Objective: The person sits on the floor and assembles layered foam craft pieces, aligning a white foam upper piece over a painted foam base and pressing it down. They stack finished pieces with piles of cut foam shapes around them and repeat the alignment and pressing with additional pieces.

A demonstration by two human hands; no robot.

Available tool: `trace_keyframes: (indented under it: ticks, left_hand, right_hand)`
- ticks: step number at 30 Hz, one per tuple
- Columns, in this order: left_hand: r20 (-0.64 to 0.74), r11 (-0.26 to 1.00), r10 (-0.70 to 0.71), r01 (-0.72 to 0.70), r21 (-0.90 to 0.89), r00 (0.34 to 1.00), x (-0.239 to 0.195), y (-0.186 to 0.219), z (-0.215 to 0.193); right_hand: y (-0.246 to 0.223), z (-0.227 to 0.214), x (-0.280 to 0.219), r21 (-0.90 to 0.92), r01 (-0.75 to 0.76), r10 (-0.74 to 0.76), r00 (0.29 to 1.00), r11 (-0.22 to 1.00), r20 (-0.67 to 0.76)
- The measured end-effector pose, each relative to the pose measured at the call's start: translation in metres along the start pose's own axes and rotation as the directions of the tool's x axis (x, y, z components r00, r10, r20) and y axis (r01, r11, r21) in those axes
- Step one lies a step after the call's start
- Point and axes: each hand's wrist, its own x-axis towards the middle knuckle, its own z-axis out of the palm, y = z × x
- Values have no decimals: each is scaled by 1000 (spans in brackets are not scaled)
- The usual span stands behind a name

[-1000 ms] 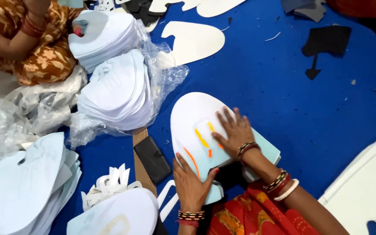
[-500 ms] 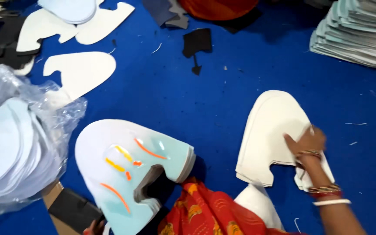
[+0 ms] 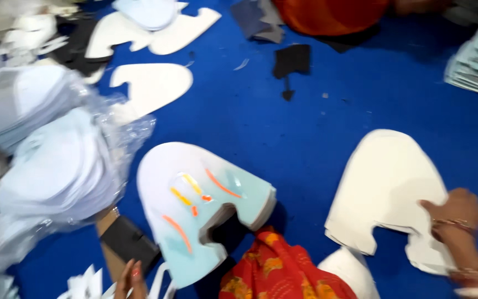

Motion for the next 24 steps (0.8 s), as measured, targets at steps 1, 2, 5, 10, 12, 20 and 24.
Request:
trace_keyframes:
  ticks: [1,2,5,10,12,20,24]
  left_hand:
    - [-47,999,-27,26,-39,999,0,74,23]
    - [-93,996,-55,47,-81,994,-7,161,41]
    - [-65,995,-91,89,-35,994,-24,253,52]
    - [-38,992,-105,107,62,994,-40,315,69]
    - [-24,994,-111,112,20,993,-45,330,68]
    - [99,966,18,8,-258,995,-44,324,59]
    - [111,923,-313,330,-198,943,-38,268,78]
  right_hand:
    - [6,13,16,114,72,-62,994,991,-89]
    - [10,27,33,223,149,-110,978,963,-179]
    - [1,117,116,777,514,-444,828,362,-341]
    - [-123,8,64,932,-78,-442,864,354,240]
    - [-174,-44,38,859,-114,-469,798,499,378]
    - [-373,-258,-245,799,594,-939,319,95,-126]
    - [-427,-160,-237,757,635,-948,311,153,-70]
